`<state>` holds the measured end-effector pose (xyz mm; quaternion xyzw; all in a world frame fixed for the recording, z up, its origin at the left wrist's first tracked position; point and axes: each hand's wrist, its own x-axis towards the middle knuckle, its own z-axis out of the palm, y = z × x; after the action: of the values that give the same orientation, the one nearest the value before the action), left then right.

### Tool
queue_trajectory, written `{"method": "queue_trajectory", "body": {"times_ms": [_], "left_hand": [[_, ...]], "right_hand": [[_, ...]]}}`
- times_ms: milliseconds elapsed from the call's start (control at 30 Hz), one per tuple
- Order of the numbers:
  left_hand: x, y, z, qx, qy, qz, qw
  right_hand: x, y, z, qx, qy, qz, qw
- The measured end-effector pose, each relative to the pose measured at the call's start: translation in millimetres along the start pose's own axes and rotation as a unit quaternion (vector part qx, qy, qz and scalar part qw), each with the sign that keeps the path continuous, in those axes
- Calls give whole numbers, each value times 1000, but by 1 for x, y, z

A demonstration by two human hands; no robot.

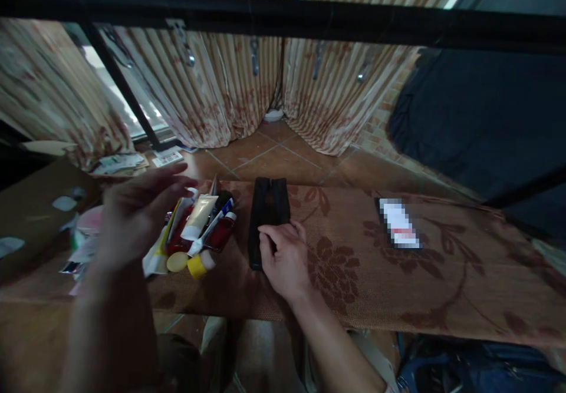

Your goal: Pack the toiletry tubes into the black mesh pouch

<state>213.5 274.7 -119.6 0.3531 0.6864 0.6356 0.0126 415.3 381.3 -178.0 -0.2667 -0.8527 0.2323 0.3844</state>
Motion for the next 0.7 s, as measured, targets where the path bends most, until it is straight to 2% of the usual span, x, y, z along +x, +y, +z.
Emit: {"method": "queue_trajectory", "body": {"times_ms": [67,100,133,200,267,367,533,700], "left_hand": [[15,-19,-3,136,11,-55,989],[19,-29,-5,223,-15,-91,970],[20,-37,-6,287,-67,-117,948],[17,-49,-6,370,-135,-135,909],[10,-54,-2,428,-177,-144,875],[3,-54,2,475,-204,-140,844],[0,-55,1,490,-216,-109,837],[0,-56,-1,506,-232,-129,820]], "right_hand": [[-1,2,-1,-1,8,-8,1000],[-1,4,-1,-3,13,-11,1000],[-1,5,-1,-2,11,-17,1000],[-2,7,0,-2,12,-27,1000],[-2,8,1,-6,9,-34,999],[-2,8,2,-10,12,-38,999],[-3,9,2,-9,17,-40,999],[-3,9,2,-17,8,-41,999]]}}
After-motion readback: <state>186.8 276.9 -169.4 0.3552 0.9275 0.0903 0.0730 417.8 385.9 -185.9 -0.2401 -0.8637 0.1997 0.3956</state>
